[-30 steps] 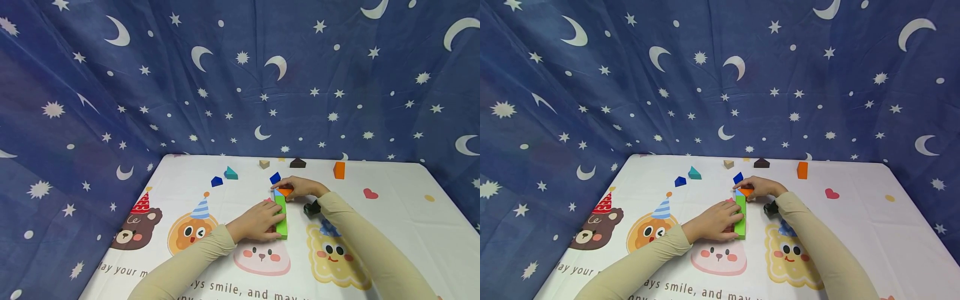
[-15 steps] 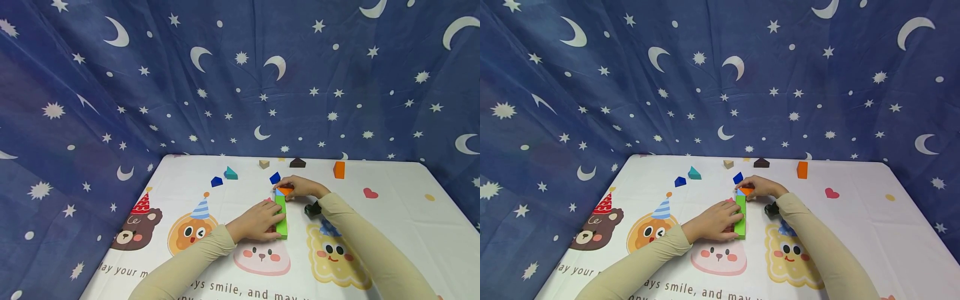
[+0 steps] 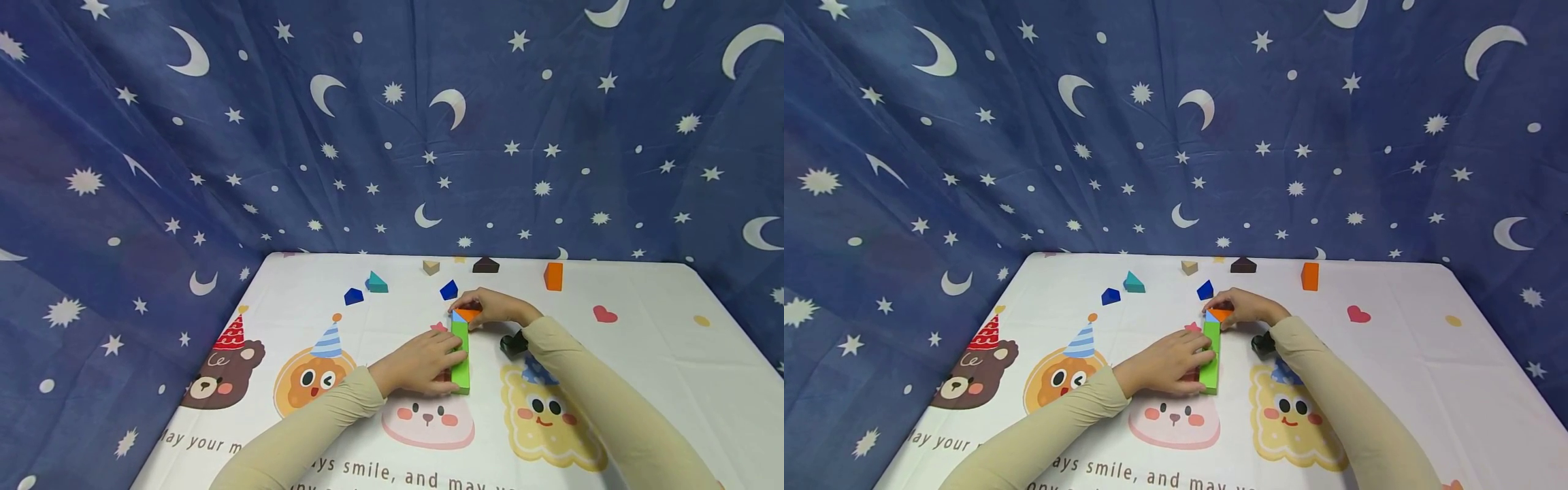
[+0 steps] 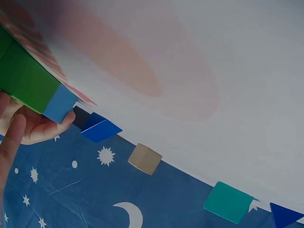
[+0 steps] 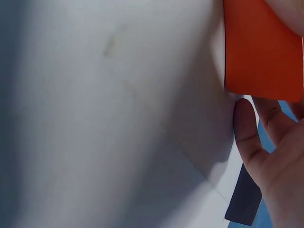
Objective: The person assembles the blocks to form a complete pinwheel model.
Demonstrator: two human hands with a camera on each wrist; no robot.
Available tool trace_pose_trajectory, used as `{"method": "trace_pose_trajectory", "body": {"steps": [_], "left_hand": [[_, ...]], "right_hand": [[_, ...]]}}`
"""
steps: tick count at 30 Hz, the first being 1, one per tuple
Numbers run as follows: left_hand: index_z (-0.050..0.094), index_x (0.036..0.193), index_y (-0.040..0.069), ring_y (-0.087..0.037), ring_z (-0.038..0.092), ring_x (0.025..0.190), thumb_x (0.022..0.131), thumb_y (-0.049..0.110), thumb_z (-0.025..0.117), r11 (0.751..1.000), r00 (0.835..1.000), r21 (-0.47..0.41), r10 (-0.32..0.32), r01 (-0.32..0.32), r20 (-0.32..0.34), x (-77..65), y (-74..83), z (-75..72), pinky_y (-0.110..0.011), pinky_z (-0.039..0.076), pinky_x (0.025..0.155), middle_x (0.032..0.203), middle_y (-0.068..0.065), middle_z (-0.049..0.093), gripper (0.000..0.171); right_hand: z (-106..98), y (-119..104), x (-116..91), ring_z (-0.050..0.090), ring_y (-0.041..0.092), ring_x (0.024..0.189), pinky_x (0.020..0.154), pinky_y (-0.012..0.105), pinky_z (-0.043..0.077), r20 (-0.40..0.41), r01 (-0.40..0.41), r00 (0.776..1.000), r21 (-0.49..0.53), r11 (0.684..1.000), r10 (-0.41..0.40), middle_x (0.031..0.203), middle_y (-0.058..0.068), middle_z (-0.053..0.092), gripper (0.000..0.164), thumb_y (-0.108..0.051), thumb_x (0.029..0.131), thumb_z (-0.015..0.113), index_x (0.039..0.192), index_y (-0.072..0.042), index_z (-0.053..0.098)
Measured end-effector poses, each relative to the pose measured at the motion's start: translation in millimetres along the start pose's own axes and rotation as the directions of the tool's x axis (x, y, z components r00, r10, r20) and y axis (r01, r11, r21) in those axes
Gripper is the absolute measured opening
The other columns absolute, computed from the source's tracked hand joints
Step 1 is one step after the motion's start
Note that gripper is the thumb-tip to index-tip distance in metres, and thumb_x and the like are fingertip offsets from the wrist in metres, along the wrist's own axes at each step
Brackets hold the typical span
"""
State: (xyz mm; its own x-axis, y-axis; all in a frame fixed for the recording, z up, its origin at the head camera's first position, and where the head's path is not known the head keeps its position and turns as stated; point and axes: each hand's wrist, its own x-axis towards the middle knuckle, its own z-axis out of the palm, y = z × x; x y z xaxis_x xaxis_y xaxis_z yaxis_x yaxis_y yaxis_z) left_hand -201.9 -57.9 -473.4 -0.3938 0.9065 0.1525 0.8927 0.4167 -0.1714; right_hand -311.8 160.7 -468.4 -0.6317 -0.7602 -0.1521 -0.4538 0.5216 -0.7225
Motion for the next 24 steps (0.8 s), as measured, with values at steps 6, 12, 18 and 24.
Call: {"method": "trace_pose_trajectory", "body": {"steps": [6,12,18,24], "left_hand": [[0.052,0.111,0.02,-0.014,0.05,0.105,0.089,0.06,0.046,1.0,1.0,0.003,0.008,-0.008,-0.004,0.1,-0.3,0.3,-0.028,0.041,0.098,0.112,0.003,0.052,0.046],[0.052,0.111,0.02,-0.014,0.05,0.106,0.089,0.061,0.045,1.0,1.0,0.005,0.011,-0.011,-0.008,1.1,-0.4,1.8,-0.028,0.04,0.1,0.114,0.002,0.052,0.047],[0.052,0.11,0.02,-0.014,0.051,0.106,0.089,0.062,0.046,1.0,1.0,-0.005,0.005,-0.005,-0.015,0.6,-0.5,0.7,-0.029,0.041,0.1,0.112,0.002,0.052,0.048],[0.052,0.11,0.02,-0.015,0.051,0.105,0.088,0.061,0.047,1.0,1.0,-0.015,-0.004,0.004,-0.02,0.5,0.5,-0.2,-0.03,0.042,0.1,0.11,0.003,0.051,0.047]], "right_hand": [[0.1,0.3,-1.6,0.055,0.027,0.112,0.103,0.048,0.04,-0.011,0.006,1.0,-0.009,1.0,-0.006,0.119,0.014,0.062,0.044,0.0,0.074,0.075,0.116,-0.006,0.064],[-1.3,-0.7,-1.5,0.055,0.019,0.103,0.1,0.046,0.043,-0.015,0.003,1.0,-0.027,1.0,-0.003,0.116,0.012,0.063,0.043,-0.001,0.073,0.076,0.115,-0.007,0.065],[-1.0,-0.7,-0.9,0.055,0.024,0.108,0.1,0.046,0.043,-0.011,0.015,1.0,-0.024,1.0,-0.015,0.118,0.014,0.062,0.047,0.002,0.074,0.074,0.119,-0.007,0.063],[-1.2,1.7,-3.4,0.055,0.028,0.113,0.102,0.048,0.041,0.001,0.007,1.0,0.0,1.0,-0.007,0.122,0.016,0.06,0.048,0.0,0.078,0.071,0.124,-0.005,0.059]]}}
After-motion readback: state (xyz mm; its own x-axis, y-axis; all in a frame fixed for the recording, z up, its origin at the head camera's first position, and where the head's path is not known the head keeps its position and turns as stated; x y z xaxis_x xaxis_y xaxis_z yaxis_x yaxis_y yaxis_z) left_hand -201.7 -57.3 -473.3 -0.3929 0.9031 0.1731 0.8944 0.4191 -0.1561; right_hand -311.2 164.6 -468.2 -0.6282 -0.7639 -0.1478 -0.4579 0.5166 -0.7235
